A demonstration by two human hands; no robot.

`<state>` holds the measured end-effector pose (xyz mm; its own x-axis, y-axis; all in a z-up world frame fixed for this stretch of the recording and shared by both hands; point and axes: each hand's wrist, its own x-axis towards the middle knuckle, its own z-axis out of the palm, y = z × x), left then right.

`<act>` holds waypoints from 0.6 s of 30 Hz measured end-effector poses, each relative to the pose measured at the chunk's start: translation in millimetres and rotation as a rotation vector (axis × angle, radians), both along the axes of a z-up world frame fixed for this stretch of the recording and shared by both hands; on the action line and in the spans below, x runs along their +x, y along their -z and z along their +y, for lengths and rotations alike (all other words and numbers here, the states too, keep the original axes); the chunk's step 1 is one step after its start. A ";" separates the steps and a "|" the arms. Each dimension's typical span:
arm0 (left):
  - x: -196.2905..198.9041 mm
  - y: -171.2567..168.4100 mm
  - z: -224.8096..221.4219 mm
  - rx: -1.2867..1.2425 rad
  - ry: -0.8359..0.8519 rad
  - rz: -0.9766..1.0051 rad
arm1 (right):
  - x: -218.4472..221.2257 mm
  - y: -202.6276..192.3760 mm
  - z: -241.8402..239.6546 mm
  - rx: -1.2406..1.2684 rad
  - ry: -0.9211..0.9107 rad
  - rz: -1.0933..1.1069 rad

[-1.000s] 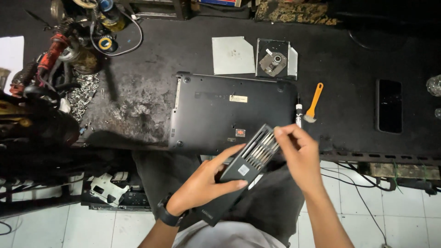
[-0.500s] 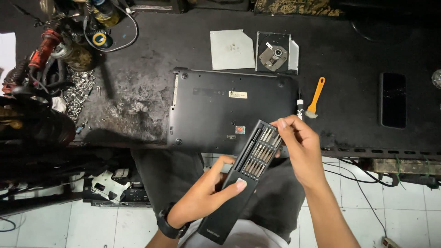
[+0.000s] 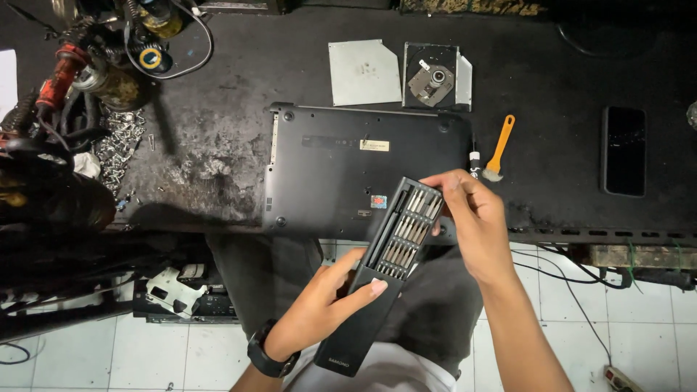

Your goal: Disassembling a laptop by removing the battery, optical drive, and unscrewing the back panel on a repair bench.

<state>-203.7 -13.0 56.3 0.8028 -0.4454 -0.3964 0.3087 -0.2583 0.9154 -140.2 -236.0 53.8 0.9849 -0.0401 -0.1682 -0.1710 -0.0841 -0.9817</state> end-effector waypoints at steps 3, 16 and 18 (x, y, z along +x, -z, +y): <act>1.2 -0.5 -0.3 0.026 0.003 0.021 | 0.7 1.7 -0.4 0.032 -0.015 -0.024; 2.0 0.1 -1.2 -0.060 -0.005 -0.041 | -0.1 1.1 1.0 0.010 0.020 0.019; 0.9 3.8 -1.6 -0.013 -0.010 -0.042 | -0.7 2.3 0.9 0.019 0.020 0.036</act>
